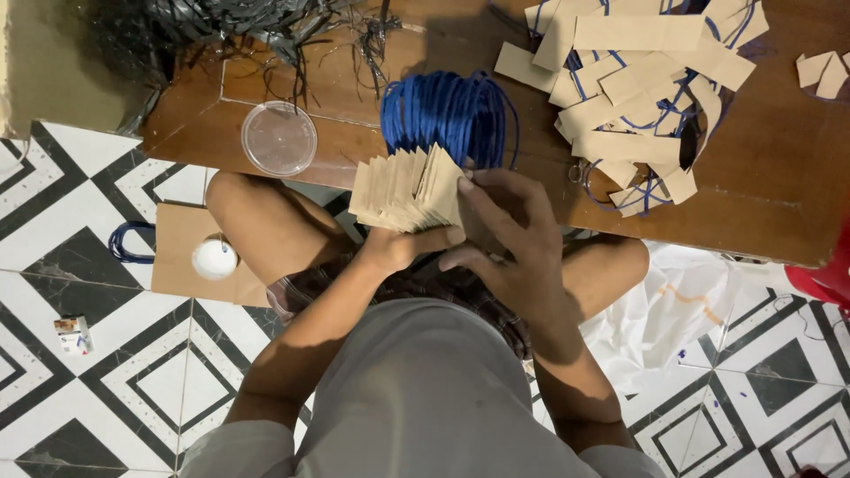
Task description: The person is assembling blue wire bundles into cardboard templates, likely for a handicraft or jewelry project.
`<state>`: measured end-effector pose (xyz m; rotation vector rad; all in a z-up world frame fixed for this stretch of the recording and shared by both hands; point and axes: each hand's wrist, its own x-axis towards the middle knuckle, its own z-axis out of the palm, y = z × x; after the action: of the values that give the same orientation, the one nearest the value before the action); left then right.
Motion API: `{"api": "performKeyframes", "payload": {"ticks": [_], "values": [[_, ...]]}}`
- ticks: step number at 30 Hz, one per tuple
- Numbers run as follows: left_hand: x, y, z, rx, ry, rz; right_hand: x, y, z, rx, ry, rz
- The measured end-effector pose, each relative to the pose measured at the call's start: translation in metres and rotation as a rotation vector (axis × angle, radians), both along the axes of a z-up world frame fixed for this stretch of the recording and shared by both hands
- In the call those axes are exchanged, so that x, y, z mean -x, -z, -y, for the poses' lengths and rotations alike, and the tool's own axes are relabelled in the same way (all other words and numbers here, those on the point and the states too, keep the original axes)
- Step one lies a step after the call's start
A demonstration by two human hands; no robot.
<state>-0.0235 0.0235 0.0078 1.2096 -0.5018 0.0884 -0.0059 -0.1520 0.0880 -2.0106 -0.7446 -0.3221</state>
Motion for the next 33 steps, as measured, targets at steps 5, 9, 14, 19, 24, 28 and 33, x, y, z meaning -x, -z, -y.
{"api": "performKeyframes", "payload": {"ticks": [5, 9, 14, 19, 24, 28, 33], "values": [[0.003, -0.022, 0.008, 0.072, 0.03, -0.291, -0.001, -0.001, 0.008, -0.043, -0.004, 0.001], [-0.001, 0.023, 0.009, -0.185, -0.145, -0.086, 0.0, -0.022, 0.013, 0.053, -0.042, -0.143], [-0.002, 0.021, 0.011, -0.09, -0.111, -0.12, -0.013, -0.023, 0.01, 0.183, -0.154, -0.11], [-0.001, 0.023, 0.003, 0.035, -0.084, -0.181, -0.017, -0.023, 0.007, 0.11, -0.215, -0.136], [-0.003, 0.027, 0.008, 0.203, -0.04, -0.272, -0.024, -0.02, 0.006, 0.14, -0.247, -0.188], [-0.001, 0.03, 0.003, 0.283, -0.012, -0.313, -0.034, -0.002, 0.007, 0.094, -0.273, -0.251], [-0.016, 0.034, 0.008, 0.449, 0.033, -0.396, -0.043, 0.019, 0.002, 0.08, -0.292, -0.225]]}}
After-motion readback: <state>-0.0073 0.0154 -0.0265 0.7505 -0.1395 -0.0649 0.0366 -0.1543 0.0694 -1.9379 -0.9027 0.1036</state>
